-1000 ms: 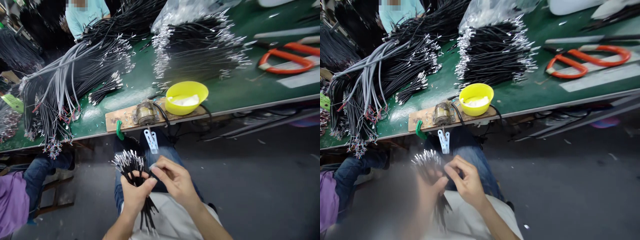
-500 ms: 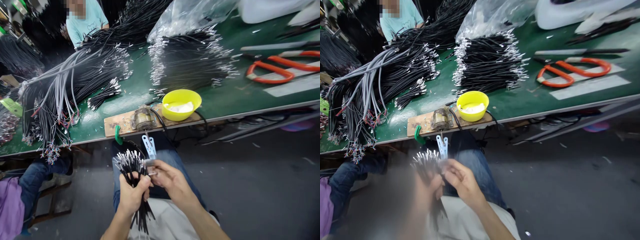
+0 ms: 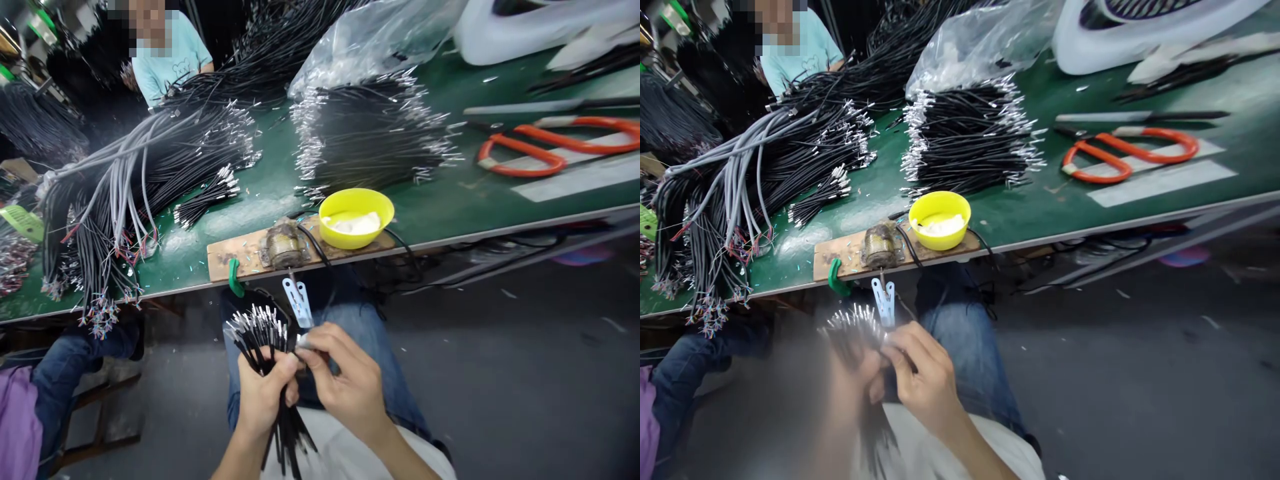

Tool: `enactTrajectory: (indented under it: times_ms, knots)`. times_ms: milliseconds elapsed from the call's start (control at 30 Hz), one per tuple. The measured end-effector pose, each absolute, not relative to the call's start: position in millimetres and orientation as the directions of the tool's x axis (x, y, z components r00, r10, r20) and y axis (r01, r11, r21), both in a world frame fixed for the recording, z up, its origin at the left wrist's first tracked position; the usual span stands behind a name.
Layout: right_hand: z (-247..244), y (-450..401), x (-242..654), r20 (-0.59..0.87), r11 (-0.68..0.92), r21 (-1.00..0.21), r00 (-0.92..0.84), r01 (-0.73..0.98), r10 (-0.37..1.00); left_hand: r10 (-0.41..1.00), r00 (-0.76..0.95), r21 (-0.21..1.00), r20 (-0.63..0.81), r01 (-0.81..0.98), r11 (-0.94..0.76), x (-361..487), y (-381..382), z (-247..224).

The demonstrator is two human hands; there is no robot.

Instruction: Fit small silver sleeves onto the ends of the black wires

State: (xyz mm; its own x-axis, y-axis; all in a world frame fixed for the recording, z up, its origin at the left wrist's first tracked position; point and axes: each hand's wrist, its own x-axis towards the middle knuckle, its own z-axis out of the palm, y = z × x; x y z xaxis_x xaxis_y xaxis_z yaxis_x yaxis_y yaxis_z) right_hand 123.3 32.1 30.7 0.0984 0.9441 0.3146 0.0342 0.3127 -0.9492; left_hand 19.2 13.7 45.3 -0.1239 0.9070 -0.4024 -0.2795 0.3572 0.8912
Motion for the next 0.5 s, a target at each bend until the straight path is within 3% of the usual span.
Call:
enactTrajectory:
  times_ms: [67, 133, 233, 367, 500]
  knots:
    - [29.9, 36.2, 126.5, 0.123, 0.107, -0.974, -0.07, -0.198, 0.99, 0.911, -0.11, 0.893, -0.398, -0.273, 0.357, 15.2, 13.7, 44.9]
    - [27.8, 40.2, 129.4, -0.077, -0.208, -0.894, -0.321, -0.397, 0.944, 0.923, -0.144, 0.917, -0.356, -0.244, 0.315, 12.7, 13.7, 46.1]
    - [25.0, 48.3, 133.4, -0.207, -0.466, -0.77, -0.52, -0.437, 0.829, 0.93, -0.257, 0.959, -0.262, -0.179, 0.22, 12.4, 13.9, 48.8]
    - [32.5, 68.5, 137.3, -0.22, -0.32, -0.884, -0.302, -0.34, 0.928, 0.91, -0.33, 0.963, -0.251, -0.177, 0.201, 13.9, 13.8, 50.5]
    - [48.7, 89.9, 135.5, -0.109, -0.124, -0.97, -0.086, -0.207, 0.99, 0.913, -0.329, 0.968, -0.241, -0.148, 0.202, 13.5, 15.5, 54.0]
